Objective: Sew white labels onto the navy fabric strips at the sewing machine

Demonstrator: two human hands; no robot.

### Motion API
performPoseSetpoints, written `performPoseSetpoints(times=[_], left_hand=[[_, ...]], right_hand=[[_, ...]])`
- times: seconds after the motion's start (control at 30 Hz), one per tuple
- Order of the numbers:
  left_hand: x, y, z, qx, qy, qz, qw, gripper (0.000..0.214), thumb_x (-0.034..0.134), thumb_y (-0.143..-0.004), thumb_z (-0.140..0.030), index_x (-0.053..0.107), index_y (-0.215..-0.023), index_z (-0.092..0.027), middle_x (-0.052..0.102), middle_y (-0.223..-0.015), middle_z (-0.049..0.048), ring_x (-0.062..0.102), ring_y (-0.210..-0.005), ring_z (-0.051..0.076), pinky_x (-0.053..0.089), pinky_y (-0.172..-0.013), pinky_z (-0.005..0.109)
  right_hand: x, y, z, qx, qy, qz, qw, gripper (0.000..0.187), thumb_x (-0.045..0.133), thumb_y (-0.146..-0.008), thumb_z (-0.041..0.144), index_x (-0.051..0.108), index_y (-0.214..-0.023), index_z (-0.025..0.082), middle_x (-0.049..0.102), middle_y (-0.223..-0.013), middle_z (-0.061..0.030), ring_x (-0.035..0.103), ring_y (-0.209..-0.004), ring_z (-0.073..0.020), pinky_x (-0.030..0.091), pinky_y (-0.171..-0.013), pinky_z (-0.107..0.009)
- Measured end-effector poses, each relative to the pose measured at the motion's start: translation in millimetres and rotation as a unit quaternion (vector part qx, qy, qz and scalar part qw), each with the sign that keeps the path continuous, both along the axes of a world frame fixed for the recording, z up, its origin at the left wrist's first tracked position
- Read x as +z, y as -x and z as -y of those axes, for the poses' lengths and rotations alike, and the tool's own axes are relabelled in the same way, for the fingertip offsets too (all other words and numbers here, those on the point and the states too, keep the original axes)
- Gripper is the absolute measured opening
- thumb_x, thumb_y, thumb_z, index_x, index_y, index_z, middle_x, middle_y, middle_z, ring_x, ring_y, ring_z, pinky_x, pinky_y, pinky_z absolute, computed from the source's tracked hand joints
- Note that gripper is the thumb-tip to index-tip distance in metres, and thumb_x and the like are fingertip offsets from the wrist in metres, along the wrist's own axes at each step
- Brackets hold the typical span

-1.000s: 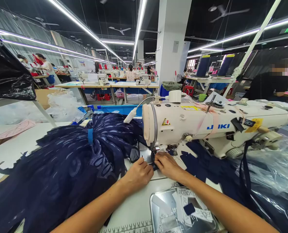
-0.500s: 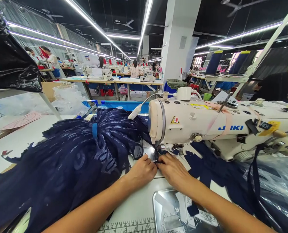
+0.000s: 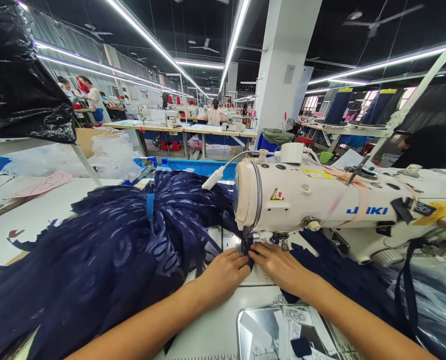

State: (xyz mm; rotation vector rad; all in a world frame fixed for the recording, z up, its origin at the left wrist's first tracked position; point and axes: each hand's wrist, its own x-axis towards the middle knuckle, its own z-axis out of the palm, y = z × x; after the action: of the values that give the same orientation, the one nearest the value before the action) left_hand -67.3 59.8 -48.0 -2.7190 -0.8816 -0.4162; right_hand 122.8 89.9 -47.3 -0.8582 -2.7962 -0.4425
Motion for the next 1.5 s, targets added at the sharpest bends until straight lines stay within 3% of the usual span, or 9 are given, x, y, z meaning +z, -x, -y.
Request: performPoseSetpoints(times=[0.4,0.67,1.03,1.5], left_hand=[[-6.0,-19,-1,0.058,-0.041,0.013,0.997,0.007,0.050,-0.076,-0.007,0.055,-0.074,-0.011,0.061,-0.079,0.0075,0.057,-0.077,0.019,0.046,-0.076,0.032],[-7.8,-23,-2,0.078,-0.036,0.019,0.996,0.009,0.049,-0.075,-0.006,0.054,-0.073,-0.012,0.060,-0.076,0.0068,0.057,-0.074,0.019,0.045,-0.074,0.032],[-10.0,-31,-7,0.110,-0.046,0.017,0.993,0.005,0.053,-0.072,-0.007,0.055,-0.074,-0.011,0.063,-0.078,0.0084,0.058,-0.074,0.020,0.045,-0.075,0.033],[-11.1,-33,-7,0.135,-0.090,0.029,0.986,0.012,0.047,-0.076,-0.004,0.056,-0.082,-0.010,0.064,-0.079,0.0076,0.060,-0.073,0.020,0.040,-0.083,0.039]], right_hand=[[1.8,-2,-5,0.014,0.030,-0.024,0.999,0.040,0.044,-0.075,0.001,0.054,-0.113,0.010,0.056,-0.116,-0.0150,0.054,-0.103,-0.0205,0.048,-0.082,-0.032],[6.0,-1,-5,0.004,0.019,-0.025,0.999,0.038,0.042,-0.077,0.002,0.056,-0.112,0.010,0.058,-0.114,-0.0135,0.056,-0.098,-0.0206,0.050,-0.077,-0.031],[0.1,0,-10,-0.023,0.005,-0.027,0.999,0.040,0.043,-0.076,0.004,0.056,-0.112,0.014,0.060,-0.112,-0.0101,0.058,-0.090,-0.0211,0.050,-0.069,-0.030],[-4.9,0,-17,-0.063,0.034,-0.060,0.996,0.039,0.043,-0.080,0.008,0.054,-0.117,0.016,0.063,-0.104,-0.0097,0.059,-0.086,-0.0206,0.046,-0.075,-0.032]])
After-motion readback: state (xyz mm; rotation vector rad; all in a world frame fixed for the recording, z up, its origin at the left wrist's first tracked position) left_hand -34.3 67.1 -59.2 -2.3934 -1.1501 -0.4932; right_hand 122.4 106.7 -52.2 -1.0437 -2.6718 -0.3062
